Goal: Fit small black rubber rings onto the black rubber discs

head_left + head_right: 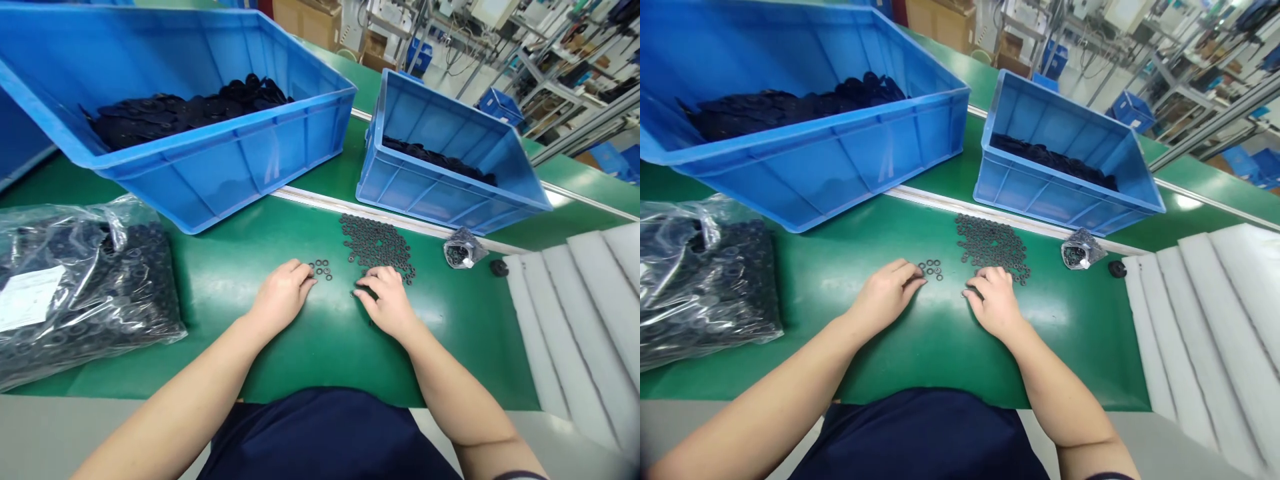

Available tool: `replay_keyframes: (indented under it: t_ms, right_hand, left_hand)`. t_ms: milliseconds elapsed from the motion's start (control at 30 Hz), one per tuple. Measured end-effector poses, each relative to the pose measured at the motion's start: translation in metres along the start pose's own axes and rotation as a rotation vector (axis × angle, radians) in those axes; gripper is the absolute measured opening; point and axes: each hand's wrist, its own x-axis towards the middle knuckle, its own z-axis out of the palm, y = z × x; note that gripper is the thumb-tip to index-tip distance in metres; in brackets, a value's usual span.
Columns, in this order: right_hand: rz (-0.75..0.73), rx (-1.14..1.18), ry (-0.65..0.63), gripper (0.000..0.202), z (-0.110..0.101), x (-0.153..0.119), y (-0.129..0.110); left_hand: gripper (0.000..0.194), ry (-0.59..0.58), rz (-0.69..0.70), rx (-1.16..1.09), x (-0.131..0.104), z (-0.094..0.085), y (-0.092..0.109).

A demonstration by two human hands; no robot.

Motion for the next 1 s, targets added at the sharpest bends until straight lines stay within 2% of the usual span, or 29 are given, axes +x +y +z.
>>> replay_keyframes:
  t_ms: [200, 367, 500, 600, 833, 1000]
  right_hand:
    - [-0.010, -0.019, -0.101, 0.008, 0.003, -0.001, -0.009]
    - [-0.042, 0.044, -0.155, 0.008, 0.007, 0.000, -0.007]
    - [-0.079, -0.120, -0.217, 0.019, 0.010, 0.001, -0.018]
    - [-0.050, -0.210, -0.241, 0.023, 0.013, 0.003, -0.026]
    - [0.087, -0.206, -0.148, 0.025, 0.021, 0.004, -0.019]
    - [0.125, -0.123, -0.080, 0.024, 0.025, 0.006, -0.012]
  left_hand:
    - [0.011, -0.014, -0.071, -0.016, 0.003, -0.003, -0.004]
    - [0.011, -0.035, -0.035, -0.017, 0.003, -0.005, -0.006]
    - [0.013, -0.048, 0.017, 0.010, 0.002, -0.005, -0.005]
    - [0.016, -0.019, 0.067, 0.023, 0.000, -0.003, -0.004]
    - [0.014, 0.151, 0.262, -0.099, 0.011, 0.004, -0.004]
    - [0.016, 0.141, 0.294, -0.005, 0.021, 0.010, -0.006]
